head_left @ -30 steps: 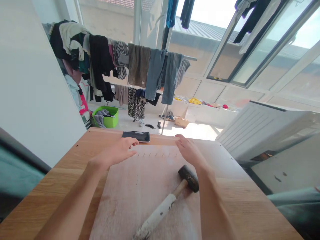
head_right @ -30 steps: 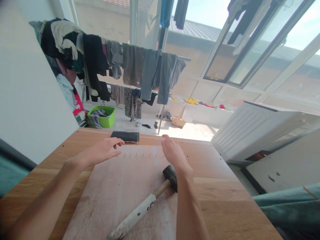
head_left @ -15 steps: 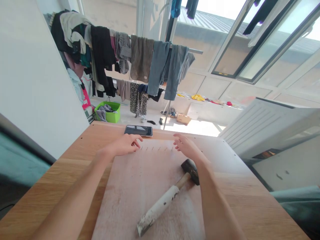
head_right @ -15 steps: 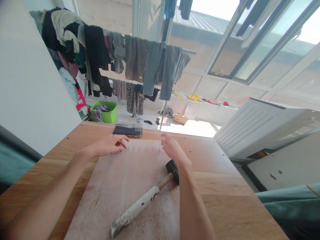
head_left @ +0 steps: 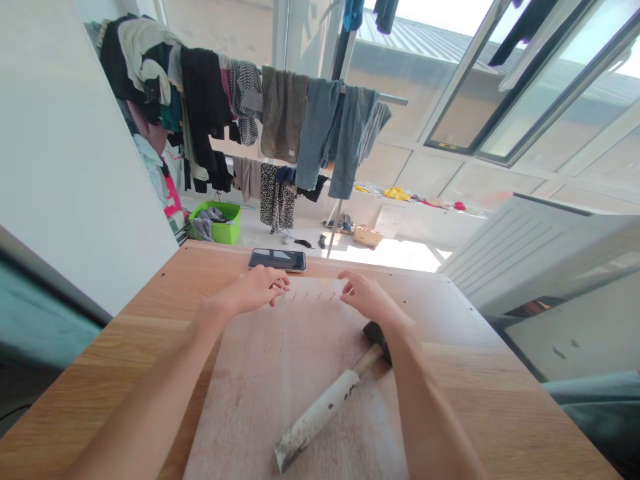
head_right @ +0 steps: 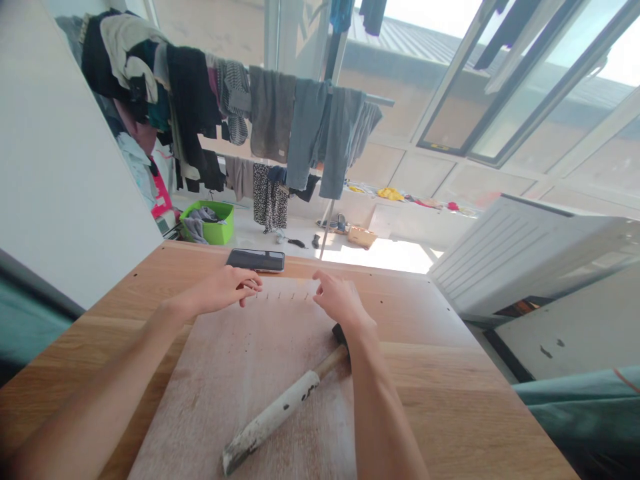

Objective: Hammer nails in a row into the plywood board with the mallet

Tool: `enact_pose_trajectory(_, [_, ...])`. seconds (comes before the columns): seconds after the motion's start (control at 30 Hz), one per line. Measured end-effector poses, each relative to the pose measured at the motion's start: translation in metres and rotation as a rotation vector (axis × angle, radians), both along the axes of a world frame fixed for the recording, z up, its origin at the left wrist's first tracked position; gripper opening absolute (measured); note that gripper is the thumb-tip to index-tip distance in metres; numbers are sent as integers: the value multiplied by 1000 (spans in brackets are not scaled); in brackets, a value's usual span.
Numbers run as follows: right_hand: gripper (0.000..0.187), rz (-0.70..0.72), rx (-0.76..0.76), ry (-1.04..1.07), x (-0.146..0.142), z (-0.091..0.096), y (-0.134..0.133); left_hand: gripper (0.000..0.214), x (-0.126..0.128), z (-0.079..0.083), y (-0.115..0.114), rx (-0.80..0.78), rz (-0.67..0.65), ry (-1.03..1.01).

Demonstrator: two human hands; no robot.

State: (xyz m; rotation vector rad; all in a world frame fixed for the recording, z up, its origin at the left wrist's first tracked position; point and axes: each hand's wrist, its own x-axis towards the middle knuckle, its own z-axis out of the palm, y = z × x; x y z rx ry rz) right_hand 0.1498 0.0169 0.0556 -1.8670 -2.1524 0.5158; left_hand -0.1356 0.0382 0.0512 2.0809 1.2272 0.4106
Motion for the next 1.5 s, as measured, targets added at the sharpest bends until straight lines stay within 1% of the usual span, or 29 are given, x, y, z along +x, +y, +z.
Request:
enact_pose_trajectory(0.13, [40, 22, 27, -21, -4, -3, 2, 27, 7, -4, -1, -37, 18, 15])
enact_pose_trajectory(0.27, [40, 47, 44, -20, -8, 2, 0, 27, 10, -3, -3, -58, 43, 23])
enact_pose_trajectory(0.37, [39, 58, 48, -25, -15, 6, -4, 29, 11, -4, -3, -53, 56, -12])
enact_pose_trajectory(0.43, [31, 59, 54, -34, -19, 7, -6, 31, 14, -7, -3, -61, 60, -45])
enact_pose_trajectory(0.5, [18, 63, 63, -44, -23, 8, -8, 31, 17, -11, -2, -78, 39, -66])
enact_pose_trajectory(0.53, [14, 67, 69, -49, -25, 10, -9, 31, 19, -13, -3, -81, 23, -70])
enact_pose_trajectory(0.57, [15, 72, 77, -53, -26, 11, -10, 31, 20, -15, -3, -77, 9, -68])
enact_pose_trajectory(0.67, [19, 88, 107, -48, -29, 16, -11, 30, 24, -18, -5, -22, -12, -54])
enact_pose_trajectory(0.73, [20, 101, 124, -35, -32, 18, -12, 30, 27, -17, -6, 16, -7, -81])
enact_pose_trajectory(0.87, [19, 157, 110, -6, -41, 14, -11, 30, 35, -19, -9, 126, 18, -123])
enact_pose_trajectory(1.0, [23, 199, 98, 20, -47, 10, -11, 26, 48, -30, -11, 253, 21, -87])
enact_pose_trajectory(1.13, [25, 191, 93, 50, -48, 17, -14, 24, 56, -37, -12, 269, 58, -75])
enact_pose_trajectory(1.2, [24, 193, 72, 78, -47, 21, -15, 24, 56, -35, -13, 234, 73, -103])
enact_pose_trajectory(1.3, [20, 223, -12, 130, -45, 24, -17, 29, 52, -25, -13, 68, 48, -207])
enact_pose_trajectory(1.4, [18, 284, -116, 182, -46, 25, -20, 34, 46, -13, -14, -90, -35, -324])
enact_pose_trajectory(1.5, [17, 342, -188, 215, -48, 26, -22, 29, 40, -5, -14, -186, -124, -343])
